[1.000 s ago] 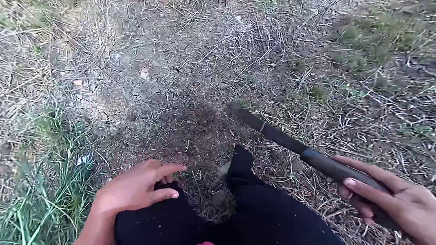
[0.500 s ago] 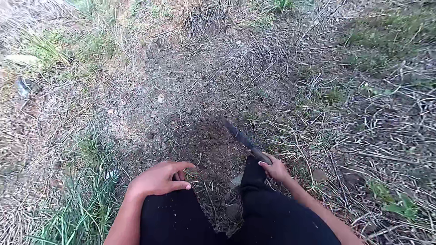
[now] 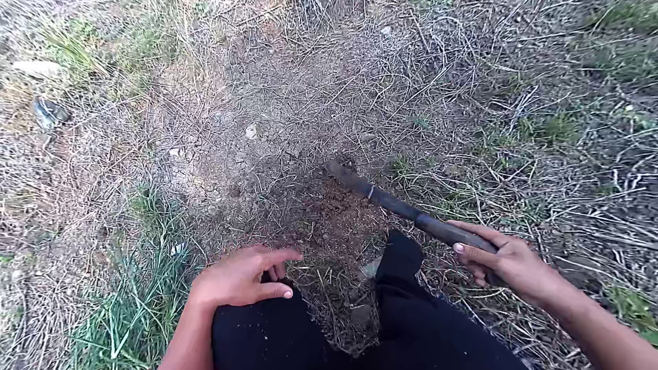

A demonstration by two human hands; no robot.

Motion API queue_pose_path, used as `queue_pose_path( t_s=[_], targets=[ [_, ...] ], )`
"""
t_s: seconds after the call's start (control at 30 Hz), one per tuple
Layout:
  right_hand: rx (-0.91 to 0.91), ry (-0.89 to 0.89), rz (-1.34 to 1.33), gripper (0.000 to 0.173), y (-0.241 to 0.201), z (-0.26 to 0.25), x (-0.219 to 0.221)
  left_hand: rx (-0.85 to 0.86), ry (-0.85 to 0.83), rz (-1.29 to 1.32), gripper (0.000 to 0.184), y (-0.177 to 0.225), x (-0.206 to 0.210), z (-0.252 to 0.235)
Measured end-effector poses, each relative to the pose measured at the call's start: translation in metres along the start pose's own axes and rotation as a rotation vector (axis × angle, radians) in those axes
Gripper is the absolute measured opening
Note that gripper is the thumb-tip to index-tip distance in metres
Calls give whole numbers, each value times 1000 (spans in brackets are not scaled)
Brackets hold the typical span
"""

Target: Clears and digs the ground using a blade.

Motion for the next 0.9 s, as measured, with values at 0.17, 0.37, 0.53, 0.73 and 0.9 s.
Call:
queue_pose_path(
  t_s=[0.17, 0.37, 0.53, 0.73, 0.9],
  targets=[
    [366, 38, -251, 43, 46, -114, 65, 16, -21, 15, 55, 0, 0, 1],
    [-3, -200, 662, 64, 61, -101, 122, -44, -11, -2, 55, 6, 0, -1],
    [-60, -165, 543, 59, 25, -64, 92, -111, -1, -31, 56, 11, 0, -1],
    [26, -59, -47, 48, 12, -29, 23, 20, -4, 10, 55, 4, 1, 12],
    [347, -6, -318, 40, 36, -124, 88, 12, -12, 26, 55, 1, 0, 19]
  ],
)
Point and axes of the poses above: each hand's wrist, its own z-axis away from the middle knuckle, its own x-axis out of the palm, y = z × x, the point moved 1 cm from there along -z, towards the middle knuckle, and after that the axes turned 7 degrees about -x, right-handed, at the moved point
